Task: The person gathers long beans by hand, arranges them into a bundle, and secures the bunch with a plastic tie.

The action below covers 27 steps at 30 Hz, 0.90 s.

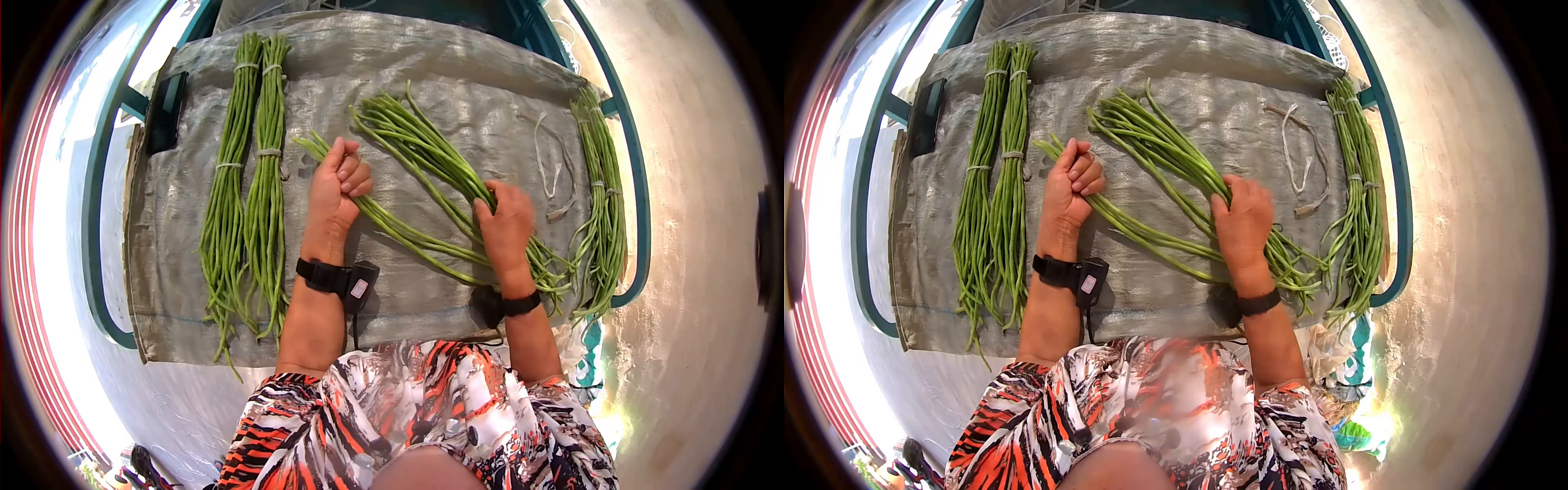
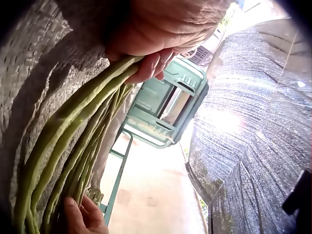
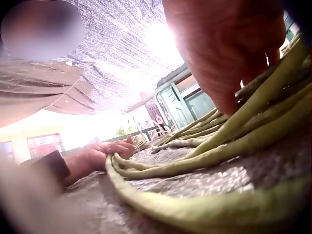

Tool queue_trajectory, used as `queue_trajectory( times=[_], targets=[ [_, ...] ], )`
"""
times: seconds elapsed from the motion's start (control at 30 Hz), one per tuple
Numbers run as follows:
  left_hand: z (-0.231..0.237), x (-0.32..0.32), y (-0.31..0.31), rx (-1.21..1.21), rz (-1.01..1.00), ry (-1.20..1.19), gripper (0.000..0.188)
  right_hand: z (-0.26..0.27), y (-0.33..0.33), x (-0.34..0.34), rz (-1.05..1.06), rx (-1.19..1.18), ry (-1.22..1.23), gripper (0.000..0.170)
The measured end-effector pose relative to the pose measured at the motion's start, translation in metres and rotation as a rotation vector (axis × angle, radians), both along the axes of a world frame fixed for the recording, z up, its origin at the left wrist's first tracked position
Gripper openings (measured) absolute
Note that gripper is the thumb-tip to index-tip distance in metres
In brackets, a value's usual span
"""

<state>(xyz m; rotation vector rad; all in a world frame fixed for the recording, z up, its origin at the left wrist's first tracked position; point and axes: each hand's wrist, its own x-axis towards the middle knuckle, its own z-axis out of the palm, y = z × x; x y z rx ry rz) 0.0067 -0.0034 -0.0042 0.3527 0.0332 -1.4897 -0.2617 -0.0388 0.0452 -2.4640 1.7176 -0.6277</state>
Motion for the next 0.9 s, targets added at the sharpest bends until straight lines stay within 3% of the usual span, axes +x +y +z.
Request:
queue_trajectory(
  times=[0.17, 0.27, 0.37, 0.57, 0.67, 0.77, 0.9],
  targets=[
    [0.002, 0.000, 0.000, 0.034, 0.006, 0.000, 0.027, -0.006, 0.017, 0.004, 0.087, -0.038, -0.187, 0.022],
    [0.002, 0.000, 0.000, 0.038, 0.010, -0.014, 0.027, -0.001, 0.016, 0.003, -0.075, 0.156, -0.236, 0.022],
    [0.002, 0.000, 0.000, 0.024, 0.000, -0.012, 0.028, -0.006, 0.003, -0.002, -0.113, 0.190, -0.350, 0.027],
    [0.003, 0.000, 0.000, -0.022, -0.017, -0.020, 0.028, -0.006, -0.013, -0.006, -0.205, 0.297, -0.307, 0.034],
    [0.003, 0.001, 0.000, -0.040, -0.026, -0.021, 0.028, -0.010, -0.020, -0.008, -0.248, 0.270, -0.341, 0.025],
    [0.002, 0.001, 0.000, -0.045, -0.032, -0.021, 0.028, 0.001, -0.025, -0.007, 0.015, -0.294, -0.099, 0.023],
    [0.002, 0.001, 0.000, -0.045, -0.033, -0.026, 0.027, 0.014, -0.007, 0.000, 0.162, -0.102, 0.045, 0.023]
  ],
)
